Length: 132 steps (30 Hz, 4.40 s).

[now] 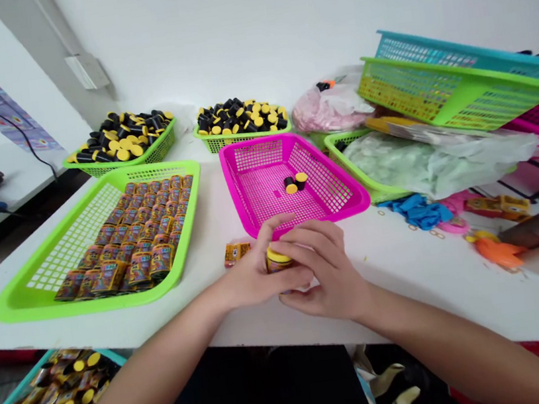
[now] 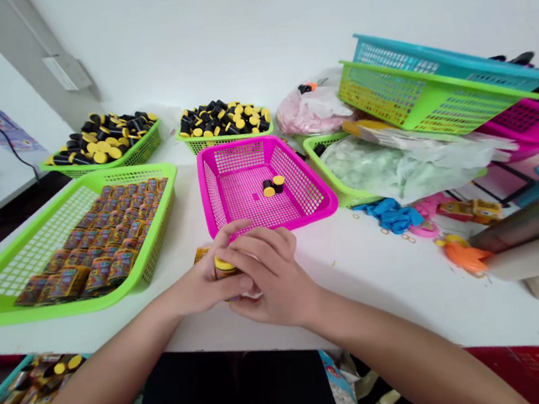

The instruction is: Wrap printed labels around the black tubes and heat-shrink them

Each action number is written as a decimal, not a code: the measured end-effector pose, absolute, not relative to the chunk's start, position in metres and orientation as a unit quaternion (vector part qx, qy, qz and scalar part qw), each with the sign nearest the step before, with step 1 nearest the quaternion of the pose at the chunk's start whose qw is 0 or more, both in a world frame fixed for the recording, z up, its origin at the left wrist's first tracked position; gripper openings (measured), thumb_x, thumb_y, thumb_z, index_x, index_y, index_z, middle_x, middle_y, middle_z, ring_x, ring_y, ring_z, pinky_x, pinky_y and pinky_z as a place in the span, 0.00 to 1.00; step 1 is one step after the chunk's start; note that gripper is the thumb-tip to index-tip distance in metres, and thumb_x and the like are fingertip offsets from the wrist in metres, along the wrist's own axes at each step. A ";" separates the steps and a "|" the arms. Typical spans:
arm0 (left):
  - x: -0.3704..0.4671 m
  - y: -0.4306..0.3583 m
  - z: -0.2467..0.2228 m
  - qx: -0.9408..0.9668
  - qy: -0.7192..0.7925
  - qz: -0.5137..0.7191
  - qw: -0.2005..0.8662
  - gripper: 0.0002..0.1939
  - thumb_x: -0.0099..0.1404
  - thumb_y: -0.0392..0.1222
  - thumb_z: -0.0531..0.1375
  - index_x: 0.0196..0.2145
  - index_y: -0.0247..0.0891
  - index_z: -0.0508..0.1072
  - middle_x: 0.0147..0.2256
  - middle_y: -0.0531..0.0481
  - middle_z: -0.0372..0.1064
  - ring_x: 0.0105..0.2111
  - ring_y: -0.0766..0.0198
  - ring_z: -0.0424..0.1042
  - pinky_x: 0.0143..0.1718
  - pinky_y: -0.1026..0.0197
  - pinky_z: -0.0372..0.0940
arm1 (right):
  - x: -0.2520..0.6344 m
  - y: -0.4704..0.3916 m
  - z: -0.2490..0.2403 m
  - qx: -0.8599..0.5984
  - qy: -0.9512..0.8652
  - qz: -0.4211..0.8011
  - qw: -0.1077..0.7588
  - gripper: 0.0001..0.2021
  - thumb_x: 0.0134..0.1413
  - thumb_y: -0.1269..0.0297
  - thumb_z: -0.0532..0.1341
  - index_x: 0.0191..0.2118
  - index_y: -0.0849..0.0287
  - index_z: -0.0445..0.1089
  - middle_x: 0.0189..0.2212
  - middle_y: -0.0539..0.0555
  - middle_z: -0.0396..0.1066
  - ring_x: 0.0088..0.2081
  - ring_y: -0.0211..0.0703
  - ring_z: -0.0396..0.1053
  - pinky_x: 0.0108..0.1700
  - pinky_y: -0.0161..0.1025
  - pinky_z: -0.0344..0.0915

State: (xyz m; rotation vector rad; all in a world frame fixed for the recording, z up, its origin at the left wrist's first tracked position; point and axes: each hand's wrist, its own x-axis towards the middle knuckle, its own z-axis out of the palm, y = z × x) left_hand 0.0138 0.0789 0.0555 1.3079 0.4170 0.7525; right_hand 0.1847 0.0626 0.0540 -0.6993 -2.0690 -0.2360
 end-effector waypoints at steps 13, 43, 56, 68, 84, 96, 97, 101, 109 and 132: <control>0.013 0.076 0.053 0.668 0.236 0.404 0.579 0.43 0.60 0.31 0.62 0.63 0.46 0.39 0.26 0.60 0.61 0.21 0.73 0.62 0.22 0.71 0.58 | 0.181 0.061 0.053 -0.249 -0.847 -0.203 0.424 0.22 0.52 0.67 0.66 0.53 0.55 0.67 0.42 0.52 0.78 0.46 0.50 0.73 0.61 0.53 0.52; -0.225 0.046 0.126 0.545 0.825 0.127 0.086 0.20 0.59 0.55 0.60 0.43 0.41 0.78 0.34 0.49 0.78 0.38 0.54 0.75 0.39 0.58 0.64 | 0.246 0.266 0.052 -0.419 -0.896 -0.075 -0.125 0.17 0.50 0.68 0.56 0.45 0.50 0.76 0.46 0.62 0.73 0.52 0.66 0.64 0.50 0.66 0.58; -0.101 0.028 0.099 0.790 0.554 0.260 -0.037 0.13 0.71 0.43 0.53 0.46 0.40 0.75 0.45 0.48 0.76 0.43 0.62 0.76 0.48 0.62 0.69 | 0.231 0.142 0.066 -0.411 -0.768 0.095 0.481 0.08 0.53 0.59 0.65 0.36 0.54 0.67 0.37 0.55 0.72 0.37 0.47 0.73 0.38 0.44 0.71; -0.052 0.067 0.024 0.904 0.423 0.016 -0.058 0.20 0.70 0.27 0.48 0.56 0.28 0.68 0.56 0.33 0.67 0.58 0.54 0.67 0.59 0.52 0.62 | 0.234 0.116 0.044 -0.255 -0.845 -0.004 0.470 0.06 0.54 0.72 0.62 0.37 0.54 0.70 0.46 0.58 0.71 0.46 0.47 0.74 0.46 0.45 0.73; -0.056 0.037 0.037 0.815 0.489 0.299 0.087 0.19 0.68 0.32 0.52 0.54 0.40 0.72 0.50 0.44 0.73 0.48 0.59 0.74 0.48 0.59 0.71 | 0.229 0.099 0.042 -0.240 -0.811 0.136 0.516 0.24 0.53 0.71 0.65 0.54 0.50 0.63 0.50 0.57 0.71 0.49 0.46 0.73 0.50 0.46 0.72; -0.007 0.028 0.040 0.629 0.480 0.409 0.455 0.22 0.65 0.51 0.61 0.53 0.37 0.72 0.33 0.48 0.78 0.32 0.62 0.77 0.38 0.60 0.72 | 0.211 0.078 0.058 -0.193 -0.710 0.454 0.503 0.16 0.53 0.70 0.67 0.47 0.52 0.69 0.34 0.50 0.74 0.33 0.37 0.74 0.33 0.34 0.72; -0.008 0.027 0.040 0.646 0.480 0.400 0.439 0.25 0.66 0.50 0.60 0.58 0.37 0.67 0.33 0.49 0.78 0.33 0.62 0.77 0.40 0.61 0.70 | 0.212 0.078 0.059 -0.198 -0.699 0.470 0.502 0.15 0.54 0.69 0.67 0.47 0.53 0.70 0.34 0.50 0.74 0.31 0.36 0.73 0.31 0.33 0.72; -0.012 0.026 0.041 0.692 0.476 0.393 0.375 0.26 0.68 0.51 0.57 0.60 0.37 0.64 0.27 0.52 0.76 0.27 0.65 0.75 0.33 0.66 0.67 | 0.214 0.079 0.063 -0.194 -0.656 0.547 0.482 0.11 0.56 0.65 0.66 0.46 0.55 0.70 0.27 0.48 0.71 0.23 0.33 0.70 0.23 0.31 0.70; -0.011 0.024 0.043 0.745 0.435 0.411 0.292 0.17 0.69 0.47 0.57 0.51 0.38 0.77 0.41 0.49 0.78 0.37 0.64 0.78 0.40 0.69 0.69 | 0.211 0.078 0.064 -0.187 -0.658 0.585 0.435 0.11 0.54 0.66 0.67 0.44 0.56 0.71 0.29 0.49 0.71 0.25 0.33 0.70 0.24 0.31 0.70; 0.008 0.018 0.030 0.658 0.444 0.492 0.357 0.33 0.61 0.41 0.65 0.62 0.41 0.60 0.46 0.44 0.77 0.44 0.62 0.77 0.38 0.70 0.73 | 0.195 0.063 0.054 -0.309 -0.716 0.381 0.497 0.16 0.47 0.58 0.71 0.24 0.56 0.64 0.21 0.45 0.63 0.23 0.33 0.61 0.24 0.33 0.60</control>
